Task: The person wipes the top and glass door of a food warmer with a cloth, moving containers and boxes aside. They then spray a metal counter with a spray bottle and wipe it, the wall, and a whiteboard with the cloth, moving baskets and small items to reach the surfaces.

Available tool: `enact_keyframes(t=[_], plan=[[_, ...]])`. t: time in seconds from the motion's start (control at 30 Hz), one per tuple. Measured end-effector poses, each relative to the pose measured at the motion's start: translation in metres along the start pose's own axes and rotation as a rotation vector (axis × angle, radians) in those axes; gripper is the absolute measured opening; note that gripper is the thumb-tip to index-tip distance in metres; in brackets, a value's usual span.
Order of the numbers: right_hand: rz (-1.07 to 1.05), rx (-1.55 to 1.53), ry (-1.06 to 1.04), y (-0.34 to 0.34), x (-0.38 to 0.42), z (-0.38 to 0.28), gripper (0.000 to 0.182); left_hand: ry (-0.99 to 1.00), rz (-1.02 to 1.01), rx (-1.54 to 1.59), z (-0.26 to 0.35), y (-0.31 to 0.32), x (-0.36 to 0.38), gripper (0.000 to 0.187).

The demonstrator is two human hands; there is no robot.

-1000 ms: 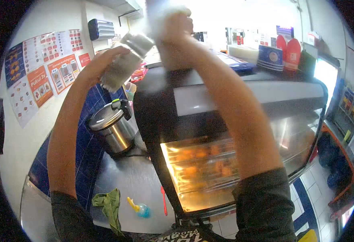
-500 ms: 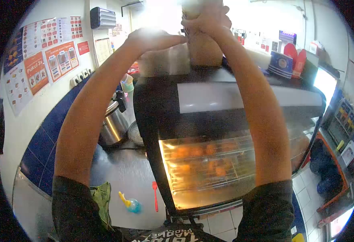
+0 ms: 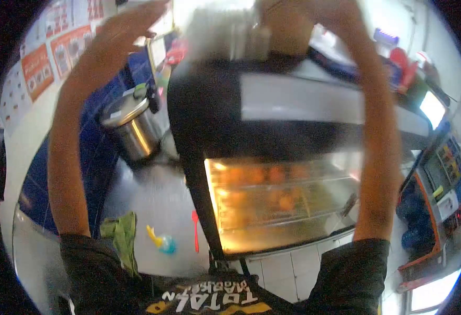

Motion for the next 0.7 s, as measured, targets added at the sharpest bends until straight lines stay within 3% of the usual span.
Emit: enact_keyframes(t=[0.07, 0.13, 0.2, 0.27, 0.3, 0.37, 0.4, 0.43, 0.5, 0.57, 0.67, 0.7], plan=[[-0.038, -0.523, 0.277, -0.09, 0.053, 0.011, 0.065, -0.639, 0.0, 0.28, 0.047, -0.041, 0.075, 0.046], [-0.109, -0.894, 0.305, -0.156, 0.109, 0.001, 0.054, -0.883, -0.029, 0.395, 0.057, -0.048, 0.183, 0.045], [-0.255, -1.375, 0.149, -0.208, 0.162, -0.033, 0.044, -1.181, 0.028, 0.424, 0.061, -0.038, 0.309, 0.04], [-0.537, -1.949, -0.138, -0.246, 0.198, -0.1, 0.033, -1.491, -0.034, 0.237, 0.074, -0.024, 0.469, 0.054], [-0.72, -2.157, -0.214, -0.257, 0.209, -0.143, 0.028, -1.509, -0.216, 0.113, 0.096, -0.014, 0.532, 0.064], [-0.985, -2.473, 0.028, -0.276, 0.226, -0.244, 0.037, -1.54, -0.582, -0.034, 0.15, 0.006, 0.614, 0.082], [-1.213, -2.42, -0.001, -0.276, 0.226, -0.285, 0.038, -1.566, -0.759, -0.056, 0.164, 0.013, 0.63, 0.089], [-1.441, -2.349, -0.03, -0.273, 0.226, -0.322, 0.039, -1.559, -0.775, -0.04, 0.164, 0.021, 0.641, 0.089], [-1.293, -2.306, 0.135, -0.264, 0.238, -0.382, 0.033, -1.609, -0.935, -0.069, 0.184, 0.037, 0.654, 0.091], [-1.465, -2.176, 0.3, -0.254, 0.275, -0.449, 0.034, -1.593, -0.975, -0.068, 0.191, 0.043, 0.681, 0.091], [-1.454, -1.883, 0.222, -0.245, 0.332, -0.517, 0.036, -1.567, -0.983, -0.058, 0.205, 0.062, 0.733, 0.082], [-1.47, -1.758, 0.184, -0.243, 0.347, -0.531, 0.041, -1.575, -0.889, -0.052, 0.209, 0.066, 0.74, 0.079]])
Point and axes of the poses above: each hand's wrist, its own x-axis away from the middle knuckle, its own y-axis out of the palm, z = x × y, the point moved 7 cm from there along -x, towards the middle knuckle, and after that the axes turned 6 degrees about x, right-handed, at the moved point
